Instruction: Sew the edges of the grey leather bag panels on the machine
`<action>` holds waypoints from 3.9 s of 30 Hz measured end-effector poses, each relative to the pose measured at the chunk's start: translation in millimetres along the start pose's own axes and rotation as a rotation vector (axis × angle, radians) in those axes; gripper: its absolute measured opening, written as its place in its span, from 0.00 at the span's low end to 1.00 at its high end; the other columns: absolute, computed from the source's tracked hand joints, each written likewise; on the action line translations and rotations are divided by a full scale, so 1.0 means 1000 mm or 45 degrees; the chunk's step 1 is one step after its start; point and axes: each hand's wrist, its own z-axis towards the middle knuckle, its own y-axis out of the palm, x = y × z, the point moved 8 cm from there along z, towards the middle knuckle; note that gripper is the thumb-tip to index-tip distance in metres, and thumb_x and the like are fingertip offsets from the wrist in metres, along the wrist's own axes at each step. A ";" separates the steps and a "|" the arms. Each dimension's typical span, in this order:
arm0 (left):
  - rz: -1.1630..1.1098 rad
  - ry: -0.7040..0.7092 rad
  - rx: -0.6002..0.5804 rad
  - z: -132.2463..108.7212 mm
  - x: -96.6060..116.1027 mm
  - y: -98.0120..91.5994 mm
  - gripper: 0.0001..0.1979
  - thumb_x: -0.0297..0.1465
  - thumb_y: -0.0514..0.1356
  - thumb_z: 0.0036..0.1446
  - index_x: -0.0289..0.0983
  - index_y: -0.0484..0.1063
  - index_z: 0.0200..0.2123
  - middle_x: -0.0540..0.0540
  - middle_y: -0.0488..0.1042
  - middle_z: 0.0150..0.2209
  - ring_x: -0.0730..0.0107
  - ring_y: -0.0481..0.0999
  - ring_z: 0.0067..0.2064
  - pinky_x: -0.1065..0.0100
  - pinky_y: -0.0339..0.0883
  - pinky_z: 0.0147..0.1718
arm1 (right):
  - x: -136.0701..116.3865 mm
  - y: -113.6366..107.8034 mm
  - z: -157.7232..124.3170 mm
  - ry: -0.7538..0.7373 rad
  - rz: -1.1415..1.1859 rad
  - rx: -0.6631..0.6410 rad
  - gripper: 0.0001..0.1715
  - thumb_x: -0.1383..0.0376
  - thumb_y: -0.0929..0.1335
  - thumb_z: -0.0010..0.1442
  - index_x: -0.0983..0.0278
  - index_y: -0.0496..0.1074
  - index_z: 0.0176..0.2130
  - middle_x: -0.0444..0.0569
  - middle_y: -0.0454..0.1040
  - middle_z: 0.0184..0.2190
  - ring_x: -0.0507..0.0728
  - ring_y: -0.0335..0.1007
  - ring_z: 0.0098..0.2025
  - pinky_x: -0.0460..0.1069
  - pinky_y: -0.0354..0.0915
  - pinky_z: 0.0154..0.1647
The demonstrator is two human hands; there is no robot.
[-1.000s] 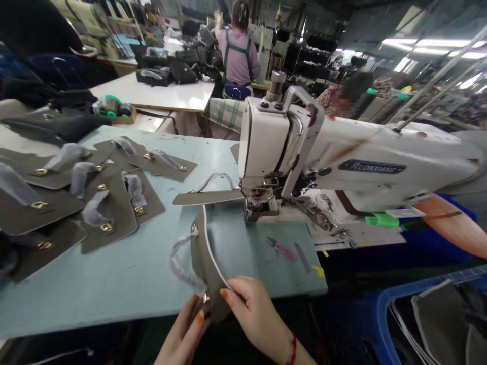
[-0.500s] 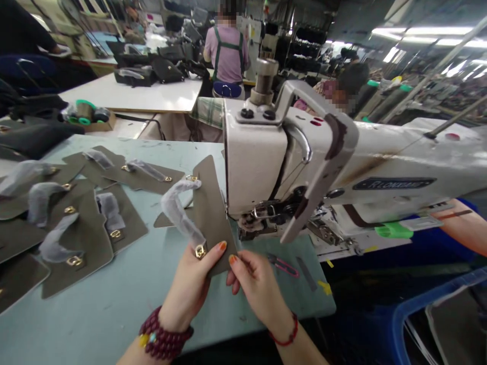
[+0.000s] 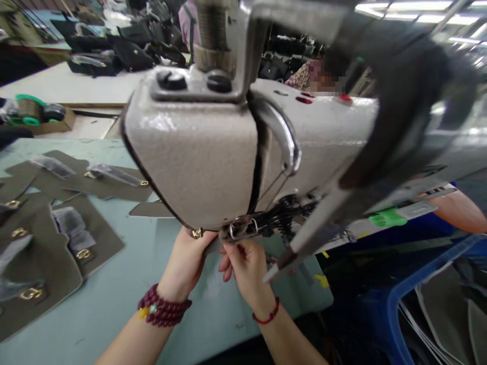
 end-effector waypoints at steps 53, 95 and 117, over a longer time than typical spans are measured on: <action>0.243 -0.429 -0.450 0.005 -0.006 0.003 0.09 0.34 0.73 0.39 0.36 0.78 0.22 0.48 0.72 0.21 0.74 0.63 0.22 0.74 0.58 0.18 | -0.004 0.003 -0.007 0.099 0.016 0.205 0.23 0.56 0.65 0.64 0.66 0.71 0.23 0.46 0.75 0.17 0.47 0.67 0.13 0.39 0.55 0.14; -0.267 0.001 0.537 -0.069 -0.054 0.027 0.16 0.43 0.68 0.51 0.36 0.77 0.35 0.43 0.81 0.38 0.57 0.78 0.45 0.64 0.72 0.41 | -0.050 -0.032 0.007 -0.313 -0.709 0.051 0.21 0.57 0.67 0.63 0.63 0.74 0.22 0.48 0.74 0.19 0.53 0.68 0.20 0.44 0.58 0.20; 0.328 -0.564 -0.460 -0.132 -0.040 0.009 0.23 0.52 0.62 0.55 0.38 0.75 0.39 0.43 0.81 0.30 0.71 0.73 0.23 0.70 0.67 0.23 | 0.042 -0.116 -0.043 -0.635 -1.665 0.195 0.17 0.67 0.60 0.70 0.63 0.77 0.45 0.55 0.77 0.40 0.63 0.73 0.41 0.57 0.67 0.43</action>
